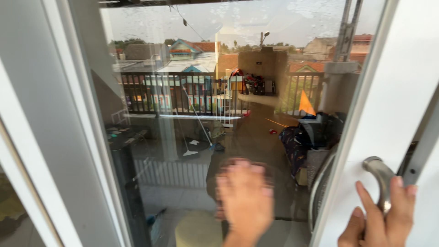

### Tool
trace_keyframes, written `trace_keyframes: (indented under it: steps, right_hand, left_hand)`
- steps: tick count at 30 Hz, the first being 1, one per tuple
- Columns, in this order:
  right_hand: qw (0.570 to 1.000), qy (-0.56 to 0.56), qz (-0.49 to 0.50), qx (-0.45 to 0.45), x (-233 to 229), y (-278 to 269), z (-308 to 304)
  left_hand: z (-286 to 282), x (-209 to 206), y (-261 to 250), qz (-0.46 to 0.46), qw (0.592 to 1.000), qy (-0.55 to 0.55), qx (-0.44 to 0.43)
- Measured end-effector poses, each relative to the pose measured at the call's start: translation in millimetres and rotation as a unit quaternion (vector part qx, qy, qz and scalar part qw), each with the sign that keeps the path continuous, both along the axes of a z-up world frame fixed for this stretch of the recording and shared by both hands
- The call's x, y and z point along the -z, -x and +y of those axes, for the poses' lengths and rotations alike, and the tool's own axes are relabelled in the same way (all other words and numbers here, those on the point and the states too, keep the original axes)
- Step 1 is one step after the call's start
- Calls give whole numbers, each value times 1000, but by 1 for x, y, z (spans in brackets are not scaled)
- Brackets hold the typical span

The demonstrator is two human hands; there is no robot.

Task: The person wipes the glass and frame of a sliding glass door using a patterned cloth. They clean the upper and lower sections of the glass, the vertical frame, and the door handle, then continue wiping the glass surface repeatedly.

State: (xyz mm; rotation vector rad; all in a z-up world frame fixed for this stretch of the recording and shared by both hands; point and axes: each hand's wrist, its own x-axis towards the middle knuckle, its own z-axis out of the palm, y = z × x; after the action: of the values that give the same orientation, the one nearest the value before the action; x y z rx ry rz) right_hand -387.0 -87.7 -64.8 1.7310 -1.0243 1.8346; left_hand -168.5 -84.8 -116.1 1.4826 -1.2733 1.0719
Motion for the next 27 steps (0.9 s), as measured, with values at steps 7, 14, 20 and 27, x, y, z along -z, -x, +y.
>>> trace_keyframes:
  steps: [7, 14, 20, 27]
  right_hand:
    - [999, -8, 31, -22, -11, 4, 13]
    - [999, -23, 37, 10, -12, 3, 24]
    - [987, -151, 47, -31, -12, 11, 5]
    - [994, -88, 64, 21, 4, 19, 0]
  left_hand:
    - [-28, 5, 89, -91, 984, -49, 142]
    - [0, 1, 11, -73, 996, -24, 53]
    - [70, 12, -148, -11, 998, 41, -45]
    - [126, 16, -221, 48, 995, 59, -71]
